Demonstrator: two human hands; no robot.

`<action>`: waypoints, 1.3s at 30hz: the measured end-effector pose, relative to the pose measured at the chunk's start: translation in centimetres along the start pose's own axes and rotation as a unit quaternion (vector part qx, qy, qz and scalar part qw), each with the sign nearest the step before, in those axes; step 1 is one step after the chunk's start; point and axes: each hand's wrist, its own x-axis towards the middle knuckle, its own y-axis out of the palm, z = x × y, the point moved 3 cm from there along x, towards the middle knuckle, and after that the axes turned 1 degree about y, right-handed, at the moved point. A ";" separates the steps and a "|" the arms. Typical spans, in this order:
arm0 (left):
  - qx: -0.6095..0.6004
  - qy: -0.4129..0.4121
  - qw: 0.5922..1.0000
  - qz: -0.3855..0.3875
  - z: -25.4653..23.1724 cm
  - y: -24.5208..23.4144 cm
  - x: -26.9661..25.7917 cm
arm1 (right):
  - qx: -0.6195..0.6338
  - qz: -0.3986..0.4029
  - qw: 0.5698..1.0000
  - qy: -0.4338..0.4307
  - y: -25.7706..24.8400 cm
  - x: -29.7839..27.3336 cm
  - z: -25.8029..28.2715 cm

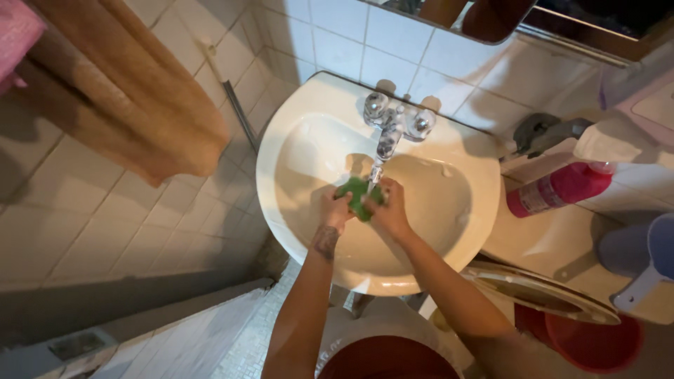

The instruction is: The person washes a green sponge and an orange cloth under running water, then uses the orange cloth to wipe the sink basin, faucet, and surrounding surfaces. The person finishes by hanging the orange cloth on a wall-mounted towel rack.

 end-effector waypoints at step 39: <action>0.232 0.319 0.917 -0.062 -14.3 0.1 -9.6 | -0.156 0.282 0.896 -0.306 16.9 4.5 -6.4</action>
